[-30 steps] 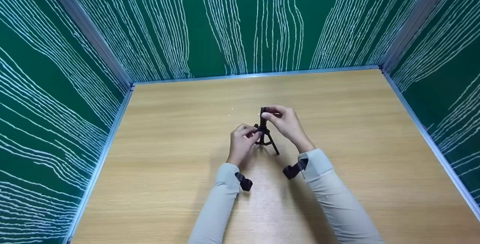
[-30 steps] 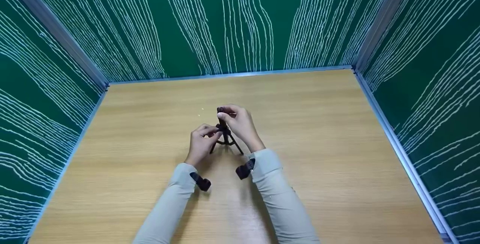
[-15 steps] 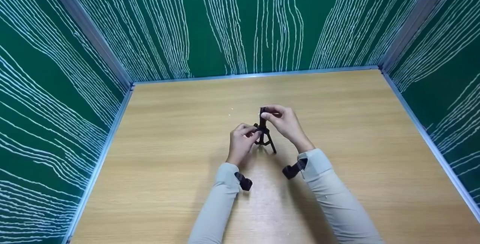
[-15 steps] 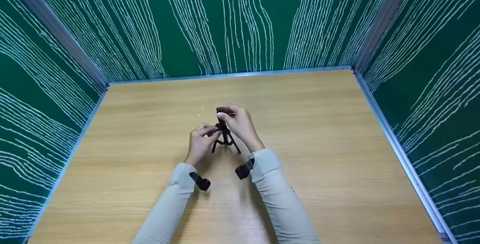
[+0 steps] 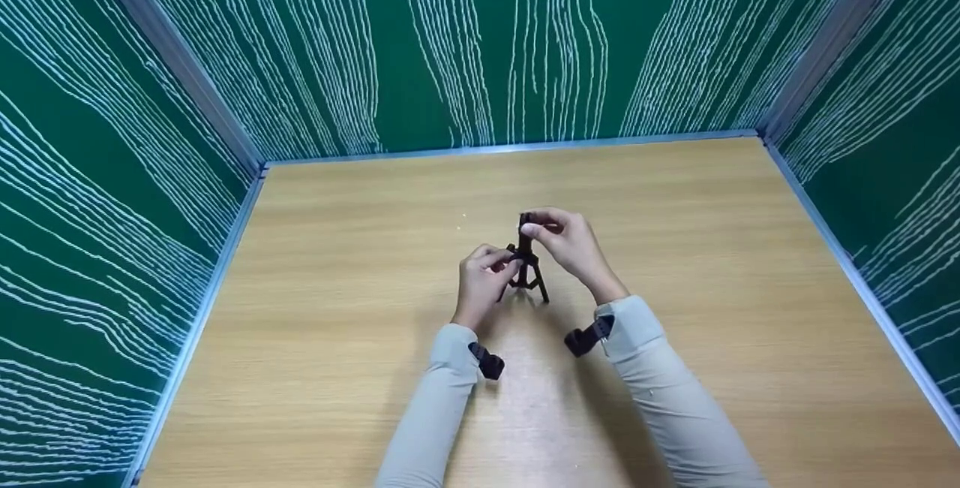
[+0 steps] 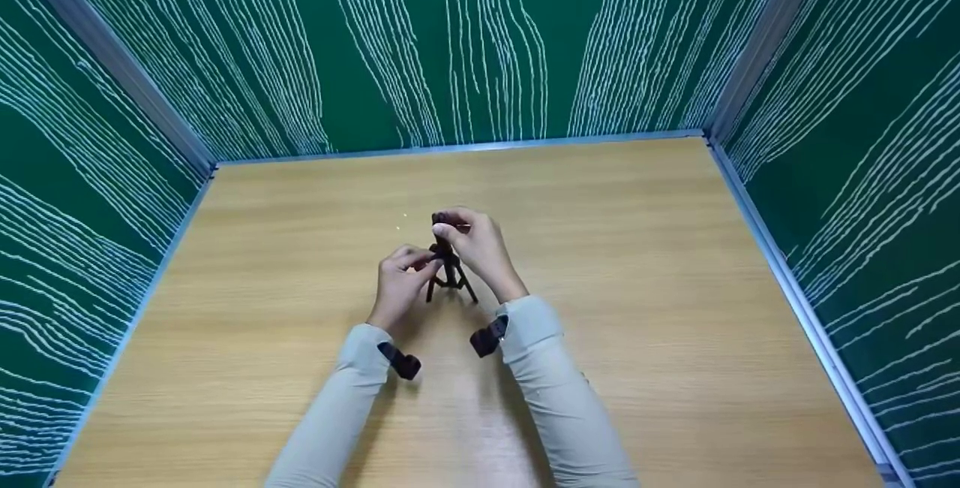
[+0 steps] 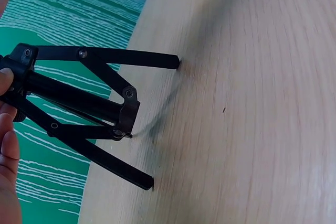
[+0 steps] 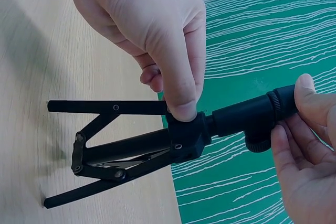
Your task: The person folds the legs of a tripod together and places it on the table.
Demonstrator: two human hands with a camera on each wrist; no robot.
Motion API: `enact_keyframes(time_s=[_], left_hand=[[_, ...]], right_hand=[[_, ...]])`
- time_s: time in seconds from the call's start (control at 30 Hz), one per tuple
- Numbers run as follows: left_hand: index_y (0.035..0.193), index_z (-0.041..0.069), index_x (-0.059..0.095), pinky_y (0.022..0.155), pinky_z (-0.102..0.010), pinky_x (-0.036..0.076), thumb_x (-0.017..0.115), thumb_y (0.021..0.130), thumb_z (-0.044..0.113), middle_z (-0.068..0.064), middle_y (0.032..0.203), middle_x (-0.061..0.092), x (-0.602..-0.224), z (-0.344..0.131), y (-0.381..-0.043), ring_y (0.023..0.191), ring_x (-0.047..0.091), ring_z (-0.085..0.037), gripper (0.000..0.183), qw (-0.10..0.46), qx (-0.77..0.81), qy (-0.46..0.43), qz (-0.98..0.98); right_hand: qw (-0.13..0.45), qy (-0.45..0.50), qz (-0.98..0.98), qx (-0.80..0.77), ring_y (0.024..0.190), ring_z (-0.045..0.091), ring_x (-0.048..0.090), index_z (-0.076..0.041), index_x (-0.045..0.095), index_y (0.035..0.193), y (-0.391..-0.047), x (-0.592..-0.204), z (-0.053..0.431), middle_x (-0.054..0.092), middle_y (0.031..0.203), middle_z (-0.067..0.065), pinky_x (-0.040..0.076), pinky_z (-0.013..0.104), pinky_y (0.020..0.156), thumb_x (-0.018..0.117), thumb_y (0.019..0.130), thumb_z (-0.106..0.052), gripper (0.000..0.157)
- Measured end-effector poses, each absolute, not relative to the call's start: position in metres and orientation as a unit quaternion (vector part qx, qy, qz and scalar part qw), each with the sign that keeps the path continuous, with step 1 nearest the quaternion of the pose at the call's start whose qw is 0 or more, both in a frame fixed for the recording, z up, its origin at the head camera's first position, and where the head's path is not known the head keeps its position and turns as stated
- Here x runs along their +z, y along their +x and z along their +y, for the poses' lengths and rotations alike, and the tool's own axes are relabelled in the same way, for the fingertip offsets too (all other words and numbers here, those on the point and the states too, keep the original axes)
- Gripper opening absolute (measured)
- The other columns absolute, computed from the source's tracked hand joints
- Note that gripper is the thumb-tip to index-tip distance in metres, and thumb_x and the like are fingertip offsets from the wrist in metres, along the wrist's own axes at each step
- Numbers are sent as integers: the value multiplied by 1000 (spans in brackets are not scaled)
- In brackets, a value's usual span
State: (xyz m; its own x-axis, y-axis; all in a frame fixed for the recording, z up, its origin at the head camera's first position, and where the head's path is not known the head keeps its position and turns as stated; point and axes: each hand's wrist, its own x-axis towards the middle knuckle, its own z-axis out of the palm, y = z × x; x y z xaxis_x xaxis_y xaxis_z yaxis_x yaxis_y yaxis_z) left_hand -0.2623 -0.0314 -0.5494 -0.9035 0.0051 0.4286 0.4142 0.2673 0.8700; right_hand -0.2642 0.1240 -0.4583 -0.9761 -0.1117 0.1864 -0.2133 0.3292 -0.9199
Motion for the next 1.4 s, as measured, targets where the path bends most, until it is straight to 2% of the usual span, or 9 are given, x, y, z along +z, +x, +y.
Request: enact_keyframes(time_s=[0.17, 0.37, 0.63, 0.93, 1.23, 1.4], left_hand=[[84, 1, 76, 60, -15, 46, 78, 78, 7, -12, 79, 65, -551, -33, -264, 68, 55, -8, 9, 174, -599, -140, -769], [83, -1, 75, 60, -16, 47, 76, 79, 6, -10, 78, 63, -547, -33, -264, 69, 54, -4, 8, 180, -595, -148, -769], [84, 0, 75, 60, -16, 47, 76, 80, 6, -10, 80, 64, -546, -33, -265, 69, 54, -4, 7, 177, -599, -153, -766], [86, -2, 74, 60, -14, 44, 76, 78, 1, -14, 83, 65, -543, -31, -264, 69, 53, -4, 9, 155, -604, -118, -773], [88, -9, 71, 61, -16, 47, 73, 79, -2, -20, 85, 66, -514, -31, -243, 68, 56, -13, 12, 157, -594, -127, -779], [87, -8, 71, 62, -17, 49, 74, 79, -2, -20, 85, 66, -513, -31, -239, 67, 56, -10, 11, 166, -593, -128, -778]], right_hand=[[45, 103, -814, 570, 100, 31, 67, 4, 67, 111, -264, -456, 124, 70, 105, 21, 52, 39, 94, 68, 89, -11, 27], [42, 98, -821, 560, 101, 31, 67, 4, 66, 114, -264, -454, 125, 70, 107, 21, 52, 39, 94, 67, 90, -13, 30], [51, 103, -819, 562, 102, 33, 67, 6, 66, 114, -264, -453, 125, 69, 106, 22, 52, 40, 94, 66, 90, -10, 29], [50, 101, -813, 571, 103, 33, 66, 5, 66, 114, -265, -455, 123, 69, 107, 23, 52, 40, 94, 66, 90, -10, 29], [35, 99, -806, 583, 106, 34, 65, 3, 64, 118, -266, -460, 126, 67, 111, 22, 51, 39, 97, 67, 90, -13, 33], [31, 108, -799, 591, 107, 34, 65, 3, 63, 121, -264, -461, 127, 67, 113, 23, 49, 41, 98, 67, 90, -15, 36]])
